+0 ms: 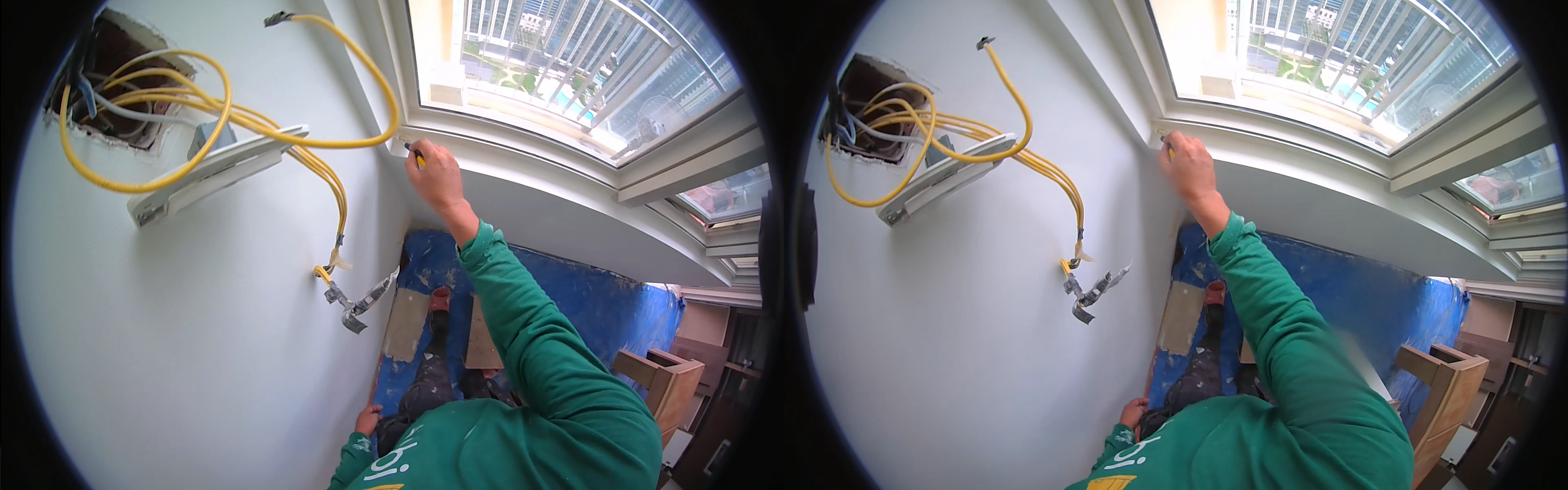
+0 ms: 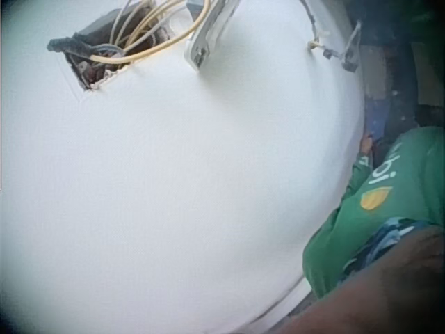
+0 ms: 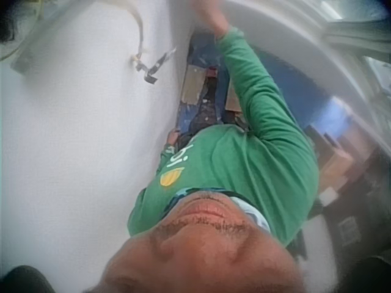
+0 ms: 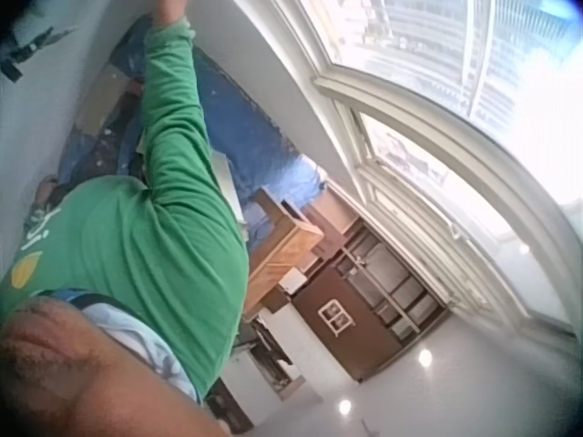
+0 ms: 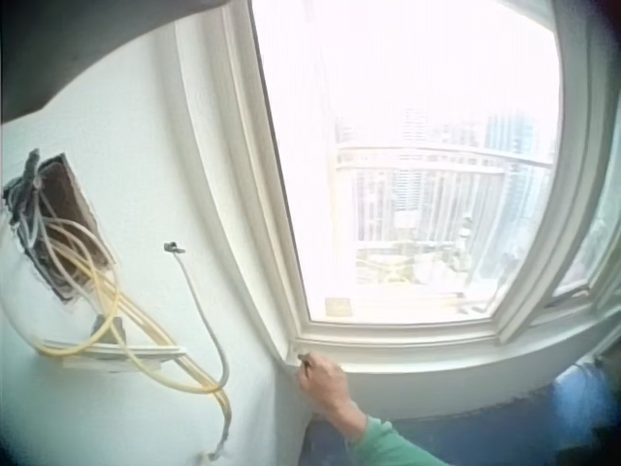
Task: The person paints the white window frames and surrounding wall trim using a small brush and a paint can. They repeatedly dip the brush into the paint and apply it to the edges of the window frame and the wall, occasionally adjusting their position to reach different sections.
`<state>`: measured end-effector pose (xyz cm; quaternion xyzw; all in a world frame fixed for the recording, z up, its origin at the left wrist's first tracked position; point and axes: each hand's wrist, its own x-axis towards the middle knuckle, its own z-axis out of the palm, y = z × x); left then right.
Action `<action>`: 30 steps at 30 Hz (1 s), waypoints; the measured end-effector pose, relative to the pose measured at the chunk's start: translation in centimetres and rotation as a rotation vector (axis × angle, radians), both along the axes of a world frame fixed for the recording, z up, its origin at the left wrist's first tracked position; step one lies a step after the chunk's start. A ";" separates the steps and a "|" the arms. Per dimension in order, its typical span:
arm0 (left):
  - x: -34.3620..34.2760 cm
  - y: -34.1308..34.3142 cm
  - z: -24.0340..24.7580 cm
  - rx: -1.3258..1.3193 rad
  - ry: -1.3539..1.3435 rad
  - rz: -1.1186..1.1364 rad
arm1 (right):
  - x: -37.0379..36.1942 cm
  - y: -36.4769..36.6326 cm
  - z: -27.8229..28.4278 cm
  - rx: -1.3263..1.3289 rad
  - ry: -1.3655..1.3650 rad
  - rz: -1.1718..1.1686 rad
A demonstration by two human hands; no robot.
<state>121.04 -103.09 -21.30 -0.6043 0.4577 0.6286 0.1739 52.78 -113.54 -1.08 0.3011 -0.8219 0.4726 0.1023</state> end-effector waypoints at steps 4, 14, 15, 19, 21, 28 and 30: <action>-0.5 0.2 0.9 0.004 0.001 0.005 | 0.9 3.8 -0.5 -0.037 0.018 -0.123; -1.2 -0.2 1.9 -0.025 0.000 -0.054 | 3.1 0.4 0.3 -0.123 -0.024 -0.069; -1.0 -0.2 1.9 -0.022 0.003 -0.032 | 3.0 0.0 0.1 -0.121 -0.028 -0.060; -0.4 0.4 2.0 -0.018 0.007 -0.004 | 2.5 -0.3 -1.2 -0.124 -0.027 -0.121; 0.3 0.5 1.5 -0.027 0.013 -0.008 | 2.6 0.5 -1.0 -0.116 -0.063 -0.157; -1.1 0.3 2.2 0.005 -0.039 -0.012 | 2.9 -0.4 -1.2 -0.127 -0.068 -0.136; -0.8 0.2 2.4 -0.011 -0.035 0.003 | 2.6 -0.1 -1.5 -0.144 -0.044 -0.152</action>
